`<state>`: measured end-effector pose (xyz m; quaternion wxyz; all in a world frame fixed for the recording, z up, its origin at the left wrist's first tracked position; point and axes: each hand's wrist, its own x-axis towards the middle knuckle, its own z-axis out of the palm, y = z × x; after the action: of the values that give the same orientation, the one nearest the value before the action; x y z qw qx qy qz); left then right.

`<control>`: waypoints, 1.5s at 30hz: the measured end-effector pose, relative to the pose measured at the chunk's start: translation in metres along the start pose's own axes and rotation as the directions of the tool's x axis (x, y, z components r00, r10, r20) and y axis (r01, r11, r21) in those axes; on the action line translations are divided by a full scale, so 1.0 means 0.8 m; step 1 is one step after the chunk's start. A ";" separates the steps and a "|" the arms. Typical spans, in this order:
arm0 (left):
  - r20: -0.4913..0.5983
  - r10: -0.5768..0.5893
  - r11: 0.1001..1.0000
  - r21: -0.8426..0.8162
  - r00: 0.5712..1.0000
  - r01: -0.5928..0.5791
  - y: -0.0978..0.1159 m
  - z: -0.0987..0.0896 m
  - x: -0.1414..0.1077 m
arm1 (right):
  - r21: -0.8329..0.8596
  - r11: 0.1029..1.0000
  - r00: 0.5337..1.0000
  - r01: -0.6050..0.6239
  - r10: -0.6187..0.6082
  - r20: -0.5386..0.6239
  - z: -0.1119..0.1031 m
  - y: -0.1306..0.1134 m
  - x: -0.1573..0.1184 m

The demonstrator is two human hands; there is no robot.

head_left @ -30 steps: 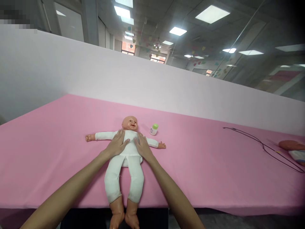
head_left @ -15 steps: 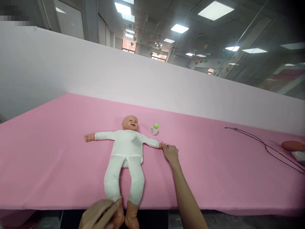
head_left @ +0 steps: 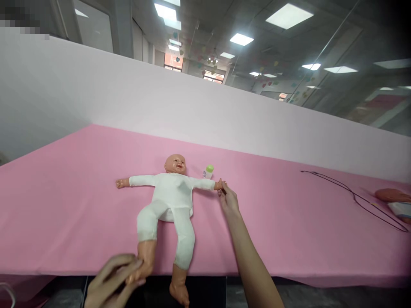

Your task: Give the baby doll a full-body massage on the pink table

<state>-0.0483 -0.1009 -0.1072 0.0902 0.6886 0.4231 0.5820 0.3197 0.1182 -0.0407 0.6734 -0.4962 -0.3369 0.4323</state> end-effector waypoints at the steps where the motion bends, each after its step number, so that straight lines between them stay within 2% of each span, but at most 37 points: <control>1: 0.023 -0.070 0.997 -0.036 0.997 0.071 0.000 -0.004 0.027 | 0.004 1.000 0.999 0.028 -0.028 0.025 0.012 -0.008 -0.002; 4: 0.074 -0.260 0.941 -0.204 0.963 0.270 -0.010 0.005 0.116 | -0.122 0.986 0.978 0.117 -0.093 0.185 0.053 -0.026 -0.016; 7: 0.195 -0.478 0.789 -0.332 0.856 0.516 -0.035 0.038 0.190 | -0.321 0.918 0.898 0.232 -0.076 0.433 0.095 -0.022 -0.046; 9: 0.313 -0.543 0.660 -0.416 0.779 0.626 -0.053 0.062 0.221 | -0.395 0.857 0.833 0.331 -0.069 0.549 0.116 -0.012 -0.063; 11: 0.374 -0.568 0.574 -0.459 0.734 0.678 -0.066 0.077 0.234 | -0.414 0.820 0.806 0.396 -0.095 0.584 0.125 -0.004 -0.069; 12: 0.380 -0.572 0.562 -0.464 0.727 0.685 -0.069 0.078 0.234 | -0.412 0.820 0.814 0.397 -0.107 0.571 0.125 -0.003 -0.065; 14: 0.360 -0.566 0.591 -0.449 0.741 0.670 -0.070 0.069 0.222 | -0.389 0.857 0.864 0.338 -0.118 0.489 0.118 -0.006 -0.046; 17: 0.309 -0.508 0.709 -0.380 0.804 0.594 -0.062 0.032 0.177 | -0.297 0.933 0.960 0.204 -0.132 0.245 0.089 -0.012 0.000; 19: 0.316 -0.439 0.790 -0.311 0.841 0.529 -0.053 0.003 0.134 | -0.216 0.967 0.990 0.132 -0.119 0.072 0.065 -0.008 0.028; 21: 0.372 -0.368 0.836 -0.270 0.852 0.479 -0.043 -0.022 0.088 | -0.150 0.988 0.996 0.031 -0.042 -0.076 0.042 0.006 0.045; 23: 0.447 -0.338 0.853 -0.226 0.828 0.470 -0.033 -0.038 0.046 | -0.106 0.992 0.982 -0.071 0.051 -0.180 0.024 0.023 0.052; 25: 0.501 -0.336 0.856 -0.190 0.798 0.480 -0.025 -0.045 0.016 | -0.077 0.990 0.970 -0.118 0.098 -0.223 0.013 0.035 0.052; 27: 0.495 -0.354 0.850 -0.183 0.793 0.494 -0.021 -0.046 0.004 | -0.056 0.992 0.971 -0.113 0.098 -0.220 0.012 0.035 0.047; 30: 0.379 -0.403 0.832 -0.227 0.833 0.506 -0.022 -0.039 0.024 | -0.040 0.998 0.993 -0.047 0.043 -0.111 0.025 0.013 0.032; 32: 0.284 -0.444 0.824 -0.244 0.850 0.511 -0.024 -0.027 0.059 | -0.102 0.994 0.997 0.048 -0.043 0.058 0.041 -0.007 0.014; 33: 0.247 -0.464 0.818 -0.247 0.850 0.519 -0.025 -0.018 0.081 | -0.159 0.982 0.984 0.104 -0.079 0.159 0.051 -0.015 0.002; 36: 0.251 -0.531 0.756 -0.291 0.809 0.586 -0.031 0.020 0.150 | -0.336 0.903 0.894 0.267 -0.102 0.437 0.079 -0.024 -0.036; 39: 0.320 -0.580 0.629 -0.410 0.749 0.661 -0.044 0.059 0.198 | -0.397 0.814 0.780 0.423 -0.104 0.617 0.098 -0.015 -0.065; 41: 0.347 -0.590 0.576 -0.452 0.729 0.681 -0.050 0.072 0.210 | -0.406 0.783 0.753 0.472 -0.118 0.648 0.103 -0.011 -0.068; 42: 0.355 -0.590 0.570 -0.454 0.725 0.685 -0.051 0.072 0.211 | -0.408 0.787 0.765 0.463 -0.122 0.632 0.102 -0.012 -0.064; 45: 0.353 -0.574 0.629 -0.388 0.739 0.673 -0.042 0.045 0.190 | -0.386 0.856 0.876 0.345 -0.147 0.459 0.087 -0.022 -0.031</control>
<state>-0.0379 0.0383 -0.0288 0.4998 0.5048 0.4620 0.5310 0.2528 0.1192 -0.0049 0.5018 -0.4888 -0.6252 0.3442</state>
